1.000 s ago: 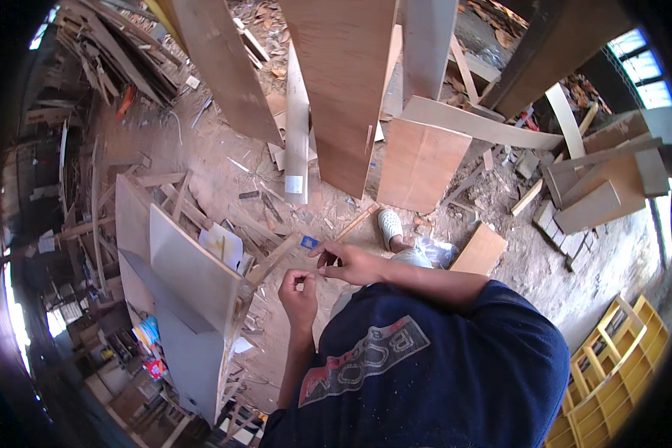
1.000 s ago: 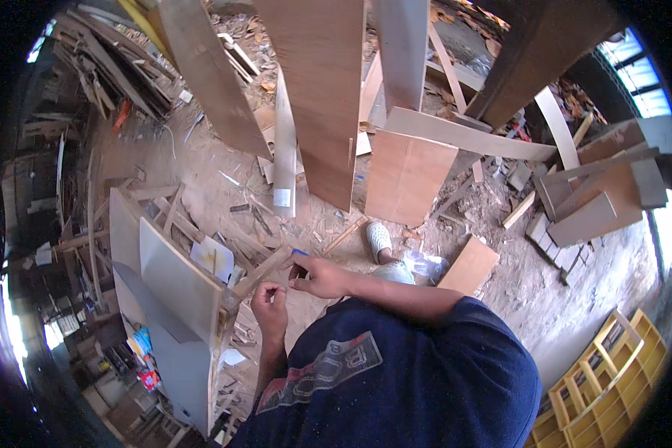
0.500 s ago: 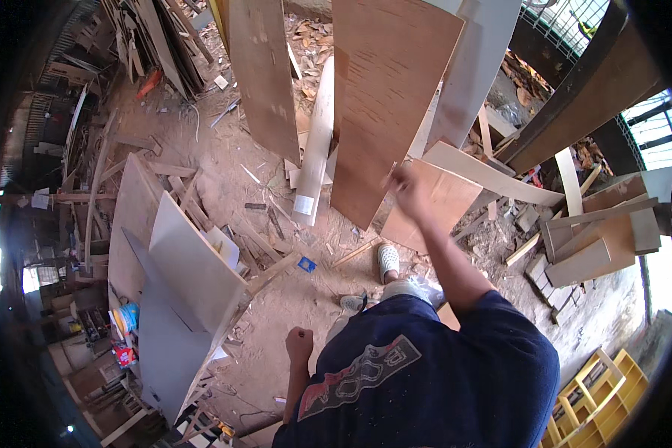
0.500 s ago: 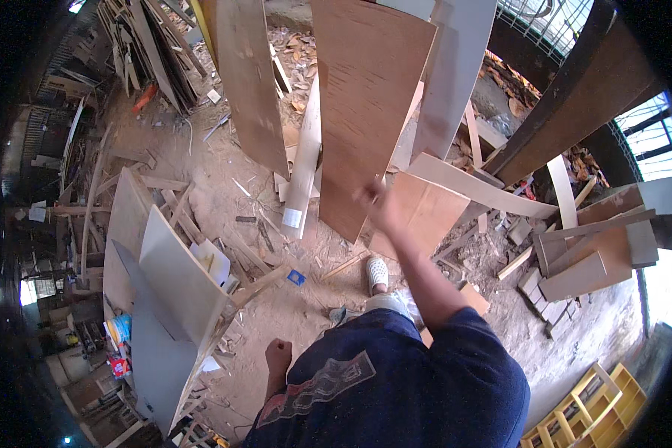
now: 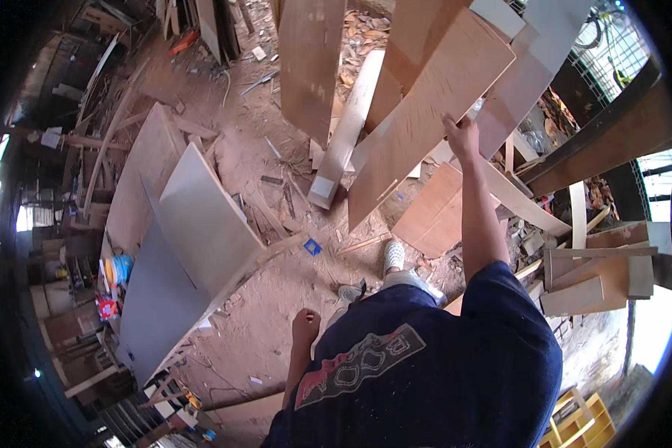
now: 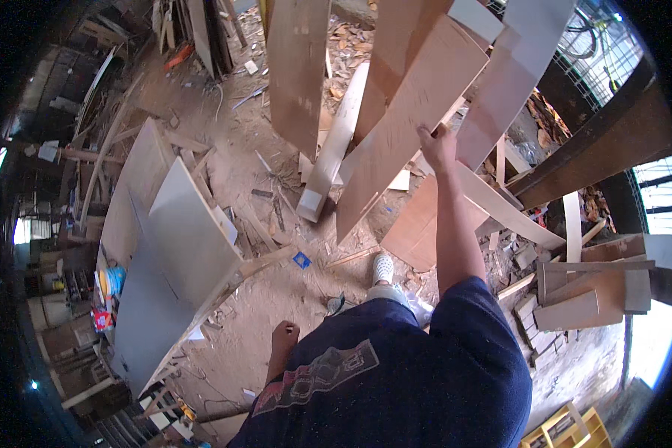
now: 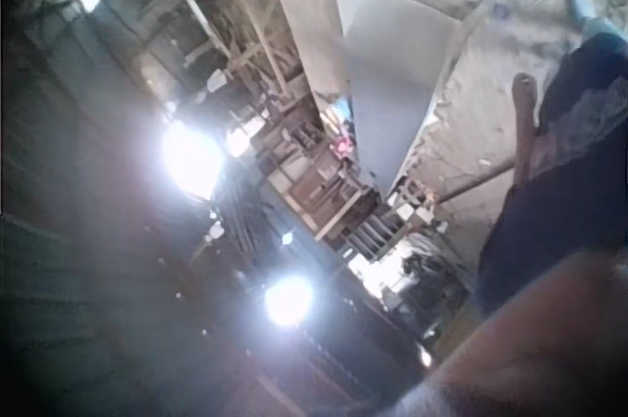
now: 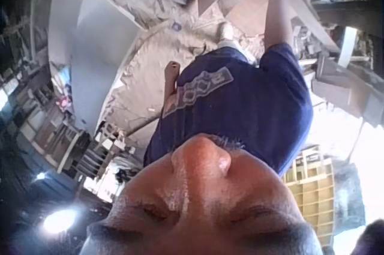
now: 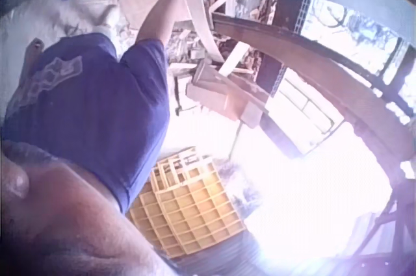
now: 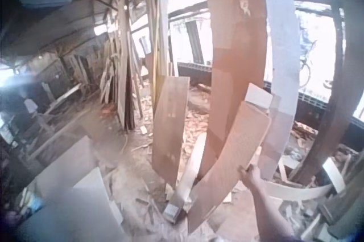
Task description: The person measures a grey laminate sheet using a tape measure and pencil, then aligns it with a white wooden board. They use a red utility knife to trim the edges of the laminate while holding it steady on the workbench.
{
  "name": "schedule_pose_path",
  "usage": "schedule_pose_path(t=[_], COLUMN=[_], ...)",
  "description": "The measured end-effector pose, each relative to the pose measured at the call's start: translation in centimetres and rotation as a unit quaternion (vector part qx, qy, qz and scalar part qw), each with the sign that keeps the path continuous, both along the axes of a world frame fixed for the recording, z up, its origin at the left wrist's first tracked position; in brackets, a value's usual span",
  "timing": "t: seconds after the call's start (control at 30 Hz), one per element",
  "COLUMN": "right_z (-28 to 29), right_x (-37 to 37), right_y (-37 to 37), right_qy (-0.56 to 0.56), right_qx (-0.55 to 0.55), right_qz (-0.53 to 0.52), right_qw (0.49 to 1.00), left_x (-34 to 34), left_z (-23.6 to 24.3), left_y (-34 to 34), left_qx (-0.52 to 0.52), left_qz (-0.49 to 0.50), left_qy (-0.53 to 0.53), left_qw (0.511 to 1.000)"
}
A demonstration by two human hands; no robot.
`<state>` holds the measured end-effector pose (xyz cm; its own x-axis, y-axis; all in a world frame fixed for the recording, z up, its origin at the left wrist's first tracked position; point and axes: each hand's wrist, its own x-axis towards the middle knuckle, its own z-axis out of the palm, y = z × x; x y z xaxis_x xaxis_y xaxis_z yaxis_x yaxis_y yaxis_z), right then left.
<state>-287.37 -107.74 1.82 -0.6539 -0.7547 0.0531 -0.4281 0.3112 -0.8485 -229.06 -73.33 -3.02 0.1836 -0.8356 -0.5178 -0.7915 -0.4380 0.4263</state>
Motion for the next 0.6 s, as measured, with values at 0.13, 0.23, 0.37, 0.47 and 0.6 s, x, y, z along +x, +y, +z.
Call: schedule_pose_path(t=[0.13,0.23,0.37,0.47,0.6], right_z=[3.2,7.3,10.3,15.4,26.2], right_x=[6.7,12.8,16.2,16.0,18.8], right_y=[2.9,4.3,7.1,8.2,9.3], right_qy=[-0.098,0.012,-0.057,-0.100,-0.077], right_qx=[-0.032,0.050,-0.200,-0.319,-0.447], right_qz=[0.063,0.092,0.087,0.061,0.168], right_qw=[0.993,0.994,0.974,0.941,0.875], left_x=[-0.3,-0.4,-0.2,-0.7,-0.4], left_z=[0.0,0.5,2.6,5.8,9.9], left_y=[-1.1,-1.1,-3.3,-5.1,-6.5], left_qx=[0.004,-0.023,-0.082,-0.120,-0.204], left_qz=[-0.063,-0.075,-0.115,-0.089,-0.078], left_qy=[0.027,0.070,0.083,0.180,0.234], left_qw=[0.998,0.994,0.986,0.972,0.947])
